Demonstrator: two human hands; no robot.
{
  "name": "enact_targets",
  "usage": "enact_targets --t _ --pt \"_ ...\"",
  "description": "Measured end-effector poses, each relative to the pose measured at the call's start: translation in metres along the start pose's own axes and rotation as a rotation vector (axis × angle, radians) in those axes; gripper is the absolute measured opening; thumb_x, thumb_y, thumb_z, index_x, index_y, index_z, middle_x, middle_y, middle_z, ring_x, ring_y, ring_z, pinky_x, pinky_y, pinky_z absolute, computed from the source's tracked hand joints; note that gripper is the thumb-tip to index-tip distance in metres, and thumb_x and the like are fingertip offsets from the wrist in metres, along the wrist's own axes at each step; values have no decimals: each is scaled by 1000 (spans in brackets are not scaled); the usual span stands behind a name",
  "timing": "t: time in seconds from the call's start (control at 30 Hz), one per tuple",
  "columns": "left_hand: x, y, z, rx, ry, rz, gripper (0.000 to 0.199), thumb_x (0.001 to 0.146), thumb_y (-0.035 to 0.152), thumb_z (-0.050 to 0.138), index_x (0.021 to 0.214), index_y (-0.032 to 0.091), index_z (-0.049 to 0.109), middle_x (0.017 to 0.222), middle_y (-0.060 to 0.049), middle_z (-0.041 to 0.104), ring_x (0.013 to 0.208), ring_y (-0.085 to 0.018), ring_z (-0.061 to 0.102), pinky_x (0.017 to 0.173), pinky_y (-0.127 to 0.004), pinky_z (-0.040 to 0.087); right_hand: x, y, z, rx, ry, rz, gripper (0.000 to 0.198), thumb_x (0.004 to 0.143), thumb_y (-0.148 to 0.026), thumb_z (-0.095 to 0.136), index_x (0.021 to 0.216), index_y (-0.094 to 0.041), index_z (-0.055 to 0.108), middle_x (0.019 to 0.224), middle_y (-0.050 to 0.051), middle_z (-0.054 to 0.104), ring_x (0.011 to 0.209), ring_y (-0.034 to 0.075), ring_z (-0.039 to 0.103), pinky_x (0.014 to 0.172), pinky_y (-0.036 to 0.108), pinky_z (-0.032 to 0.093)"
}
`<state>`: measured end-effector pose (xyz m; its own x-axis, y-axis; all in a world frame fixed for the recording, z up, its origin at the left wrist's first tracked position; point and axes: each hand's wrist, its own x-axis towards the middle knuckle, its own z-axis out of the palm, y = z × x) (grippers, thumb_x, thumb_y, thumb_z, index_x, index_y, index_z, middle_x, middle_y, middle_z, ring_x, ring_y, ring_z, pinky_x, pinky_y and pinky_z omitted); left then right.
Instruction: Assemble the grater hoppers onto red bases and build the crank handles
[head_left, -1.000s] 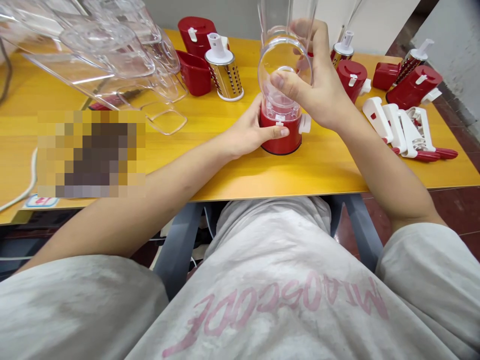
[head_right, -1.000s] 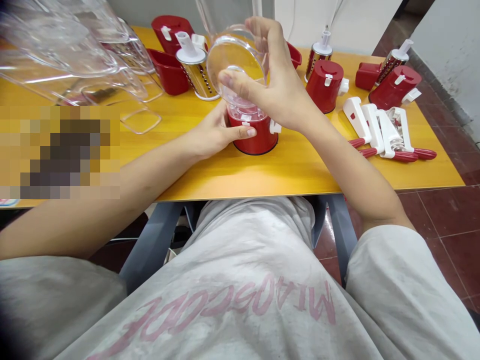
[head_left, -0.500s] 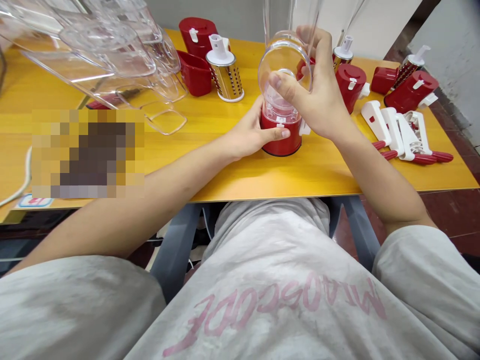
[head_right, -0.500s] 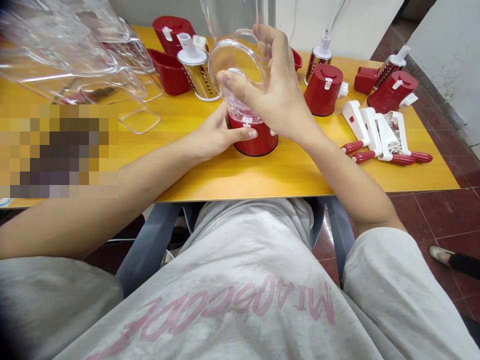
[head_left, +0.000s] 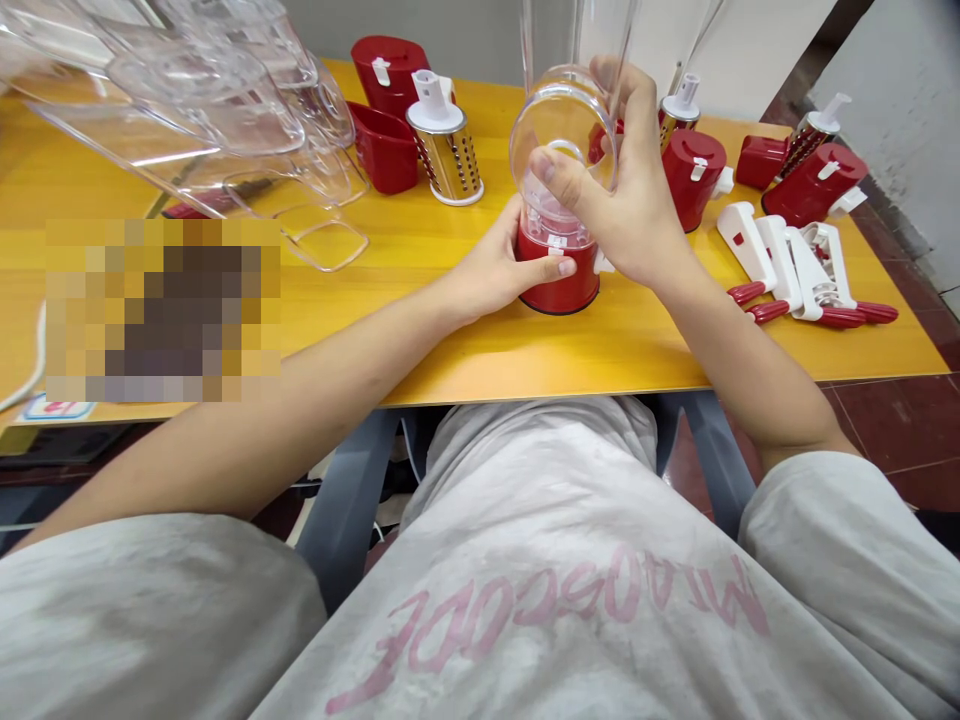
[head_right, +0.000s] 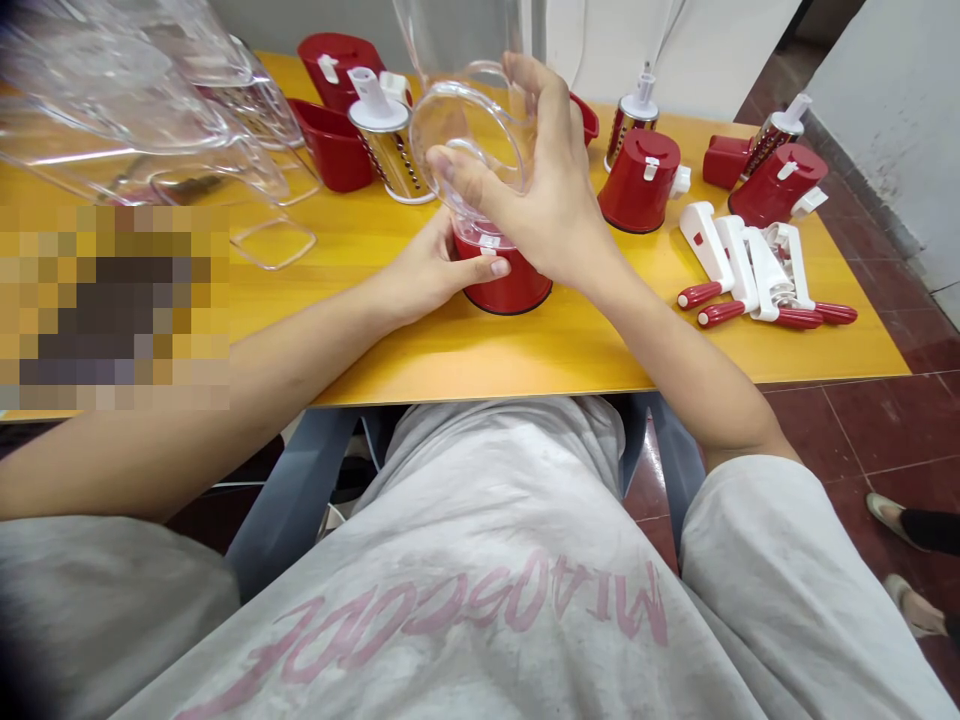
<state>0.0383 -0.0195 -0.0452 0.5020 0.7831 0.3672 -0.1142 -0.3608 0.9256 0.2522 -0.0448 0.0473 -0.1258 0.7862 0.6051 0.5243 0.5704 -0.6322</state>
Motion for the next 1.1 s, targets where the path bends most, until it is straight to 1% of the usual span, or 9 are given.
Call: enact_targets --t 0.17,0.27,0.4,0.47,0.57,0.67,0.87,0.97,1.1 --pt "7 -10 -7 3 -38 62 114 75 83 120 168 35 74 194 -12 70 193 -54 51 165 -75 42 10 22 7 30 1 16 123 76 -116 76 187 -65 61 193 -7 65 201 43 44 172 71 42" --pt "14 -19 -12 -15 -29 79 119 79 97 114 172 36 73 198 -12 66 198 -50 45 165 -67 44 12 32 9 36 -5 -2 116 78 -118 74 183 -71 59 192 -10 65 199 39 47 170 66 46" --pt "16 -30 -20 -55 -94 126 112 92 107 101 174 37 72 205 -10 58 200 -50 43 167 -74 38 5 26 2 76 -2 -56 123 85 -118 73 185 -47 58 197 2 60 200 35 46 177 58 35" --pt "13 -33 -25 -13 -85 134 111 92 104 104 172 34 73 205 -10 59 198 -54 44 167 -83 34 0 18 -6 114 -90 -41 138 82 -118 81 188 -36 51 206 7 52 201 36 43 176 57 36" --pt "10 -33 -28 60 -92 126 124 76 82 127 176 34 71 194 -9 70 186 -59 58 160 -91 43 -3 8 -18 108 -246 54 159 75 -112 95 199 -32 36 221 7 31 204 35 38 169 59 49" --pt "8 -28 -24 118 -59 155 122 72 62 131 175 34 72 186 -12 75 181 -59 65 158 -95 43 -4 2 -23 103 -265 87 163 77 -100 99 202 -25 27 224 8 20 205 33 37 167 58 54" --pt "4 -21 -12 200 -6 184 103 79 61 123 168 34 77 189 -12 73 184 -53 63 162 -90 40 -10 -7 -18 64 -187 108 137 80 -76 102 196 -38 39 217 -6 40 196 31 46 166 59 57" --pt "1 -18 -8 227 6 202 100 85 60 118 171 32 74 188 -15 73 184 -52 63 163 -89 38 -10 -9 -16 43 -153 118 139 78 -76 102 197 -38 42 214 -6 45 194 34 49 168 60 55" --pt "-4 -10 -1 234 36 199 102 87 62 116 172 28 71 184 -19 75 187 -53 60 164 -87 37 -9 -13 -16 -29 -159 145 147 73 -72 104 202 -53 37 208 -11 52 203 39 40 173 70 47"
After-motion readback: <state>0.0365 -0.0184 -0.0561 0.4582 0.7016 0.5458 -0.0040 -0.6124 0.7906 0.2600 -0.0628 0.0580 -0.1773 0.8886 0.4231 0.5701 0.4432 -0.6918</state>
